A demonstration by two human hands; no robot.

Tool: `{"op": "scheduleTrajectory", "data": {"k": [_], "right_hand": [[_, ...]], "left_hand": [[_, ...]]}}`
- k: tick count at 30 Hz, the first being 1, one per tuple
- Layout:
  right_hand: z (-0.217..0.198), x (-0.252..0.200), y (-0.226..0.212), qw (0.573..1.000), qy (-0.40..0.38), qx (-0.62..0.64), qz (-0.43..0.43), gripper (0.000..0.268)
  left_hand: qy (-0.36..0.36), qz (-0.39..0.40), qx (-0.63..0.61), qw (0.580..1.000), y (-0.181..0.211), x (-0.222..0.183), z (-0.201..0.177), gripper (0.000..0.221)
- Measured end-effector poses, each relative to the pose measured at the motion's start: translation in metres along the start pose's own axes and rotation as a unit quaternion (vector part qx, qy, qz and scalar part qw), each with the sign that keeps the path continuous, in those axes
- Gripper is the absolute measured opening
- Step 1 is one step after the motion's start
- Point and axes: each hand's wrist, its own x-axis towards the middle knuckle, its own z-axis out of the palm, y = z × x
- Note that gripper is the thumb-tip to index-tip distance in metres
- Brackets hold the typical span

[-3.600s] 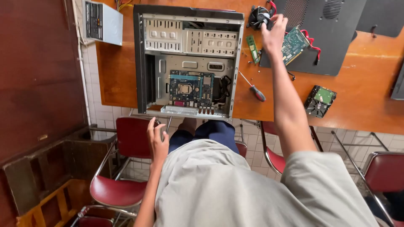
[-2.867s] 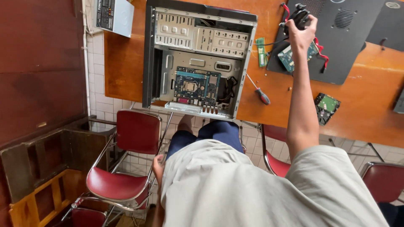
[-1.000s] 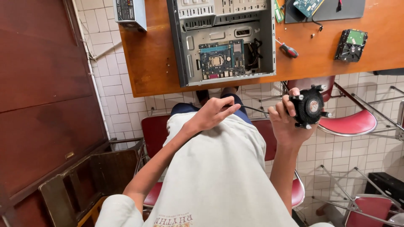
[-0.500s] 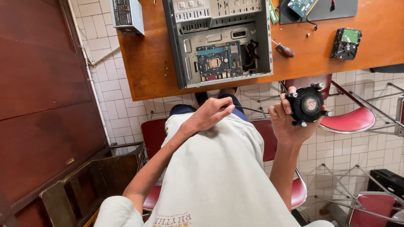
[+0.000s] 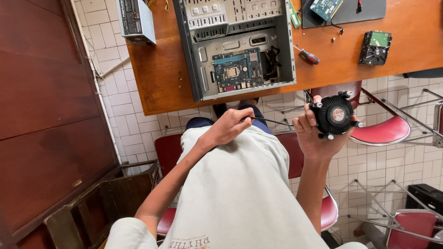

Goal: Installing a CPU cooler onto a motherboard inside a computer case by aligning it and pressing down the mounting pins.

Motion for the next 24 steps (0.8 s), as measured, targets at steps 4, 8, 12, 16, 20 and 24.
{"op": "scheduleTrajectory", "data": {"k": [4, 8, 12, 16, 20, 24], "right_hand": [[0.004, 0.0, 0.0, 1.0, -0.003, 0.009, 0.003, 0.071], [0.007, -0.001, 0.001, 1.0, 0.005, 0.008, -0.001, 0.071], [0.003, -0.004, 0.0, 1.0, 0.017, 0.022, -0.007, 0.074], [0.003, -0.007, -0.002, 1.0, 0.017, 0.013, -0.01, 0.074], [0.002, -0.008, -0.003, 1.0, 0.017, 0.004, -0.009, 0.075], [-0.001, -0.009, -0.005, 1.0, 0.014, -0.007, 0.001, 0.079]], "left_hand": [[0.0, 0.006, 0.004, 1.0, -0.001, 0.003, 0.0, 0.02], [-0.001, 0.006, 0.007, 1.0, 0.002, 0.004, -0.001, 0.019], [-0.01, 0.004, 0.017, 1.0, -0.004, 0.005, 0.003, 0.023], [-0.014, 0.007, 0.022, 1.0, 0.004, 0.006, 0.002, 0.019], [-0.013, 0.007, 0.023, 1.0, 0.004, 0.007, 0.003, 0.017], [-0.013, 0.016, 0.045, 0.999, 0.0, 0.007, 0.004, 0.017]]}}
